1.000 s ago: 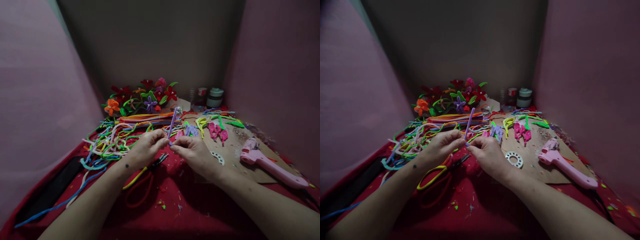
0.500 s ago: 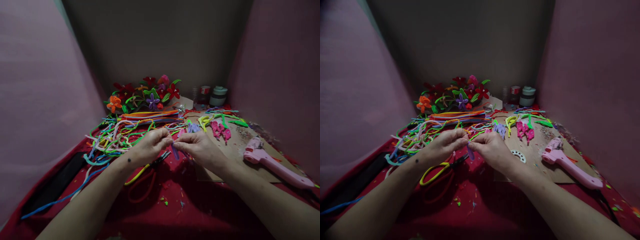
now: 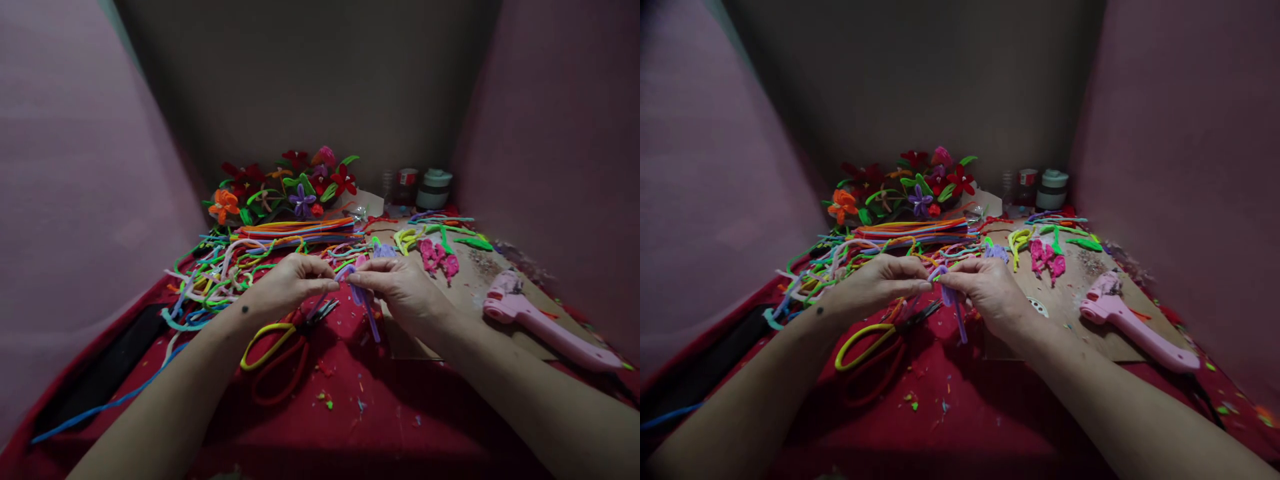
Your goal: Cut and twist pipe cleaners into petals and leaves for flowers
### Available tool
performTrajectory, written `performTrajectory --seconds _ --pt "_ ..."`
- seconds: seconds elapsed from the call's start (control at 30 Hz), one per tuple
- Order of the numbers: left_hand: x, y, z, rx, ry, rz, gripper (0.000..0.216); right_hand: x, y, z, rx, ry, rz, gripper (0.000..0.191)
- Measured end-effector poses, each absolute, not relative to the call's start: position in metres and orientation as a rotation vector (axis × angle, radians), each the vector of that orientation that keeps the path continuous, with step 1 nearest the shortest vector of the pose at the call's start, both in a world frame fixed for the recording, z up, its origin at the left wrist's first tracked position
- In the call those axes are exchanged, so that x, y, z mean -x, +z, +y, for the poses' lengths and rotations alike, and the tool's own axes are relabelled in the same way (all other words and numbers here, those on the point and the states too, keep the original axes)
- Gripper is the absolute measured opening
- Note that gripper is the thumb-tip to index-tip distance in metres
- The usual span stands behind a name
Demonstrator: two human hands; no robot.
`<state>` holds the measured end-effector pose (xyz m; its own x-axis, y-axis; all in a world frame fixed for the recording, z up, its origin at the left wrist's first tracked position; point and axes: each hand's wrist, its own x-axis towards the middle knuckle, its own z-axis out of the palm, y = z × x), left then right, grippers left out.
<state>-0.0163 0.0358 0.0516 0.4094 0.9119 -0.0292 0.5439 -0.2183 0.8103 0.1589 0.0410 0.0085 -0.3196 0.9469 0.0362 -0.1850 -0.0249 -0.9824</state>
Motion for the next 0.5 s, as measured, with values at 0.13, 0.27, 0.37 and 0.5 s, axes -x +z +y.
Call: performTrajectory --seconds 0.13,0.27,0.37,0.5 --pt "0.02 0.053 0.034 -1.527 0.436 1.168 0.02 -0.158 0.005 0.043 0.888 1.508 -1.15 0.015" --pt "0.013 0.048 0.029 -1.403 0.635 1.125 0.02 -0.157 0.002 0.044 0.922 1.486 -1.085 0.016" --pt "0.001 0.043 0.022 -1.434 0.889 1.177 0.019 -0.155 -0.001 0.043 0.903 1.497 -1.103 0.014" --pt "-0.011 0.038 0.014 -1.582 1.101 1.242 0.018 -0.152 -0.002 0.039 0.892 1.446 -1.191 0.013"
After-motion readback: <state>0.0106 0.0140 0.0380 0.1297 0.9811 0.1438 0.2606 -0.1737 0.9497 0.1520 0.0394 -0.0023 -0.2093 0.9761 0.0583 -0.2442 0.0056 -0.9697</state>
